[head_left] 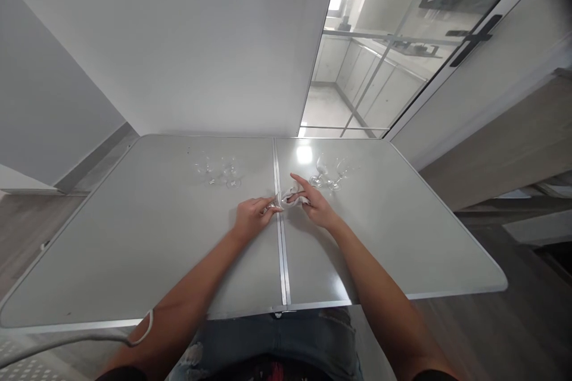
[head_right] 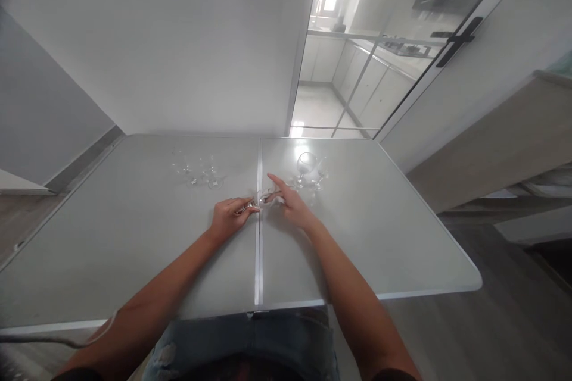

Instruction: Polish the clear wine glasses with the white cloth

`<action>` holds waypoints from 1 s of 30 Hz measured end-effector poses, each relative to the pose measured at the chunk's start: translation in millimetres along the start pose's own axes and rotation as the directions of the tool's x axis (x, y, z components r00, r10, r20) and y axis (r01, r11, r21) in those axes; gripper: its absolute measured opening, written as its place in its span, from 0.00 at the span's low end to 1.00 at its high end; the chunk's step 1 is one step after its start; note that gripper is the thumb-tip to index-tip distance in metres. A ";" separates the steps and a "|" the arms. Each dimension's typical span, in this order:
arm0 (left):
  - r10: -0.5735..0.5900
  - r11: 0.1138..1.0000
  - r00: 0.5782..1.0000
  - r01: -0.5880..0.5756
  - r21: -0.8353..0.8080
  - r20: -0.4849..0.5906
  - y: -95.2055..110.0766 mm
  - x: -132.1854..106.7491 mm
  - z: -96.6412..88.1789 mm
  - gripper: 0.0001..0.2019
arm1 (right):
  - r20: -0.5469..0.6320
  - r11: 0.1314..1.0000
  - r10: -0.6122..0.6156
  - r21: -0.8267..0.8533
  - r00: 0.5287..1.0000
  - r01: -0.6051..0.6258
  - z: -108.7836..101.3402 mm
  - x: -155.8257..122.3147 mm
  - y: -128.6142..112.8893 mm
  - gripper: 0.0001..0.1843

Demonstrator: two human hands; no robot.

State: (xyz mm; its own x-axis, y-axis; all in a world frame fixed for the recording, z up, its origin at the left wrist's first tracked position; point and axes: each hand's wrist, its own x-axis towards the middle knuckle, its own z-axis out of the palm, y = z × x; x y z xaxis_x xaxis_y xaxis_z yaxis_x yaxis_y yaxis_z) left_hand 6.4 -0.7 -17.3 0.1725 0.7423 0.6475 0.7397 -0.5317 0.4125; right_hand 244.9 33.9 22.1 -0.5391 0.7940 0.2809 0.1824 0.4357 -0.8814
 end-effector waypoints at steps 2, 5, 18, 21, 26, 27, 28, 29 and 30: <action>-0.037 0.998 0.999 0.036 -0.055 -0.022 -0.6 0.3 1.5 0.13 | -0.080 0.990 0.065 0.132 0.995 -0.054 -2.9 -0.4 -1.2 0.45; -0.063 0.992 0.997 0.057 -0.109 -0.049 0.3 0.0 3.9 0.13 | -0.157 0.942 0.154 0.321 0.976 -0.097 -5.4 -2.2 -2.9 0.49; 0.047 0.997 0.998 -0.045 0.063 -0.040 2.1 -3.1 1.7 0.10 | 0.004 1.000 0.024 -0.020 1.000 -0.023 4.5 0.9 -5.1 0.48; 0.014 0.999 1.000 -0.015 -0.028 -0.026 0.9 -2.4 3.3 0.11 | -0.093 0.988 0.096 0.132 0.991 -0.083 -1.5 -0.6 -3.6 0.43; -0.025 0.989 1.000 0.024 -0.149 -0.007 0.0 -1.5 6.8 0.12 | -0.225 0.991 0.040 0.133 0.974 -0.010 -5.9 -3.8 3.2 0.45; -0.020 0.989 1.000 0.019 -0.146 -0.004 0.0 -1.6 6.9 0.12 | -0.204 0.997 0.009 0.083 0.979 0.008 -4.7 -3.8 4.3 0.45; -0.007 0.991 1.000 0.007 -0.133 -0.001 0.0 -1.8 6.6 0.12 | -0.161 0.999 -0.021 0.021 0.987 0.025 -3.1 -3.6 5.1 0.45; 0.011 0.994 1.000 -0.011 -0.110 0.000 0.1 -2.0 6.2 0.11 | -0.105 0.998 -0.047 -0.045 0.993 0.043 -1.3 -3.3 5.4 0.46; 0.031 0.996 1.000 -0.031 -0.082 -0.002 0.4 -2.2 5.5 0.11 | -0.047 0.992 -0.065 -0.107 0.997 0.060 0.5 -3.0 5.3 0.46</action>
State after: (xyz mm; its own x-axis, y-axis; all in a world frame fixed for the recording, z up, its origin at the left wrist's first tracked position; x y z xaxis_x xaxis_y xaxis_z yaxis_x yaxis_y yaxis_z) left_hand 9.9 -0.3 -22.1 0.1942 0.7245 0.6613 0.6780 -0.5864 0.4432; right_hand 247.0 33.7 16.4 -0.5107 0.7828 0.3555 0.2365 0.5255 -0.8173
